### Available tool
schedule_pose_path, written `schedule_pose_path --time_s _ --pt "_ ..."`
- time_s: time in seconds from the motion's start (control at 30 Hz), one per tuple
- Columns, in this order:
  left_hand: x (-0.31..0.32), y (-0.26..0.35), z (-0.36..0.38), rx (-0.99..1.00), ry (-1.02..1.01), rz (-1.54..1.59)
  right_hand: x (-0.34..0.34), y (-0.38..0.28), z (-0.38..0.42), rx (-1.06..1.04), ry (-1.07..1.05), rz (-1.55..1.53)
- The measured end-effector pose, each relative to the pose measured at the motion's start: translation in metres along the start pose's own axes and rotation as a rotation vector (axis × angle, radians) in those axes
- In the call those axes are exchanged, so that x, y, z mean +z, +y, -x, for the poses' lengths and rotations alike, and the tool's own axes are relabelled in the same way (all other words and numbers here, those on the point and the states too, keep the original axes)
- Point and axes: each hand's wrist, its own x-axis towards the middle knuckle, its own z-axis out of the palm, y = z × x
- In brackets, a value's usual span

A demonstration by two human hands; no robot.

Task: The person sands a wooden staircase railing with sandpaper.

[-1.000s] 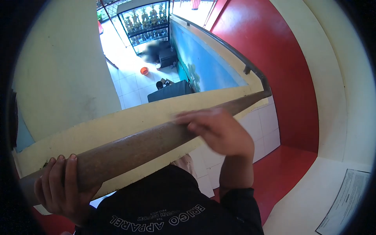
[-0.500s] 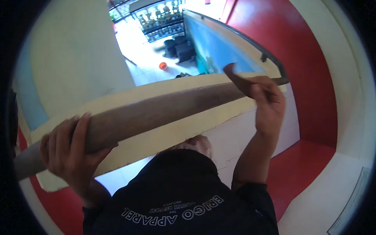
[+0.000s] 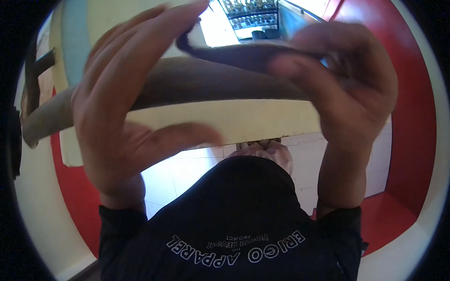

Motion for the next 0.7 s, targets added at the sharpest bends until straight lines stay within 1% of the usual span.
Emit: schedule_pose_path --time_s 0.03,0.1,0.17,0.23,0.27,0.3,0.33,0.37,0.4,0.47,0.5,0.57,0.6,0.63,0.7 --pt "-0.003 -0.001 0.003 -0.017 0.045 0.048 0.012 -0.001 -0.013 -0.017 -0.063 0.004" --pt "-0.018 -0.016 0.027 -0.087 0.148 0.068 0.032 -0.005 -0.028 -0.045 -0.103 0.056" --pt "-0.036 -0.026 0.046 -0.147 0.251 0.093 0.025 0.004 -0.026 -0.263 -0.067 0.273" --pt "-0.071 -0.027 0.073 -0.222 0.455 0.232 0.001 0.007 0.003 -0.154 0.021 0.325" --pt "-0.09 -0.026 0.09 -0.248 0.54 0.248 -0.011 0.008 0.018 -0.098 0.063 0.348" --pt "-0.113 -0.029 0.115 -0.299 0.551 0.096 -0.026 0.008 0.039 0.037 0.135 0.423" --pt "-0.136 -0.032 0.14 -0.354 0.557 -0.055 -0.037 0.009 0.059 0.151 0.257 0.46" --pt "-0.139 -0.03 0.146 -0.36 0.516 -0.269 -0.041 0.013 0.072 0.239 0.383 0.433" --pt "-0.141 -0.028 0.152 -0.362 0.481 -0.485 -0.045 0.017 0.08 0.296 0.389 0.471" --pt "-0.144 -0.026 0.149 -0.341 0.408 -0.495 -0.048 0.019 0.093 0.409 0.407 0.561" --pt "-0.143 -0.028 0.146 -0.323 0.307 -0.542 -0.049 0.021 0.097 0.446 0.311 0.665" --pt "-0.135 -0.03 0.139 -0.285 0.108 -0.635 -0.044 0.022 0.097 0.431 0.125 0.75" --pt "-0.127 -0.034 0.136 -0.331 0.087 -0.654 -0.039 0.023 0.093 0.424 0.029 0.792" --pt "-0.117 -0.037 0.132 -0.376 0.066 -0.673 -0.036 0.025 0.093 0.465 -0.039 0.867" --pt "-0.099 -0.041 0.122 -0.292 0.079 -0.621 -0.031 0.039 0.098 0.397 0.001 0.929"
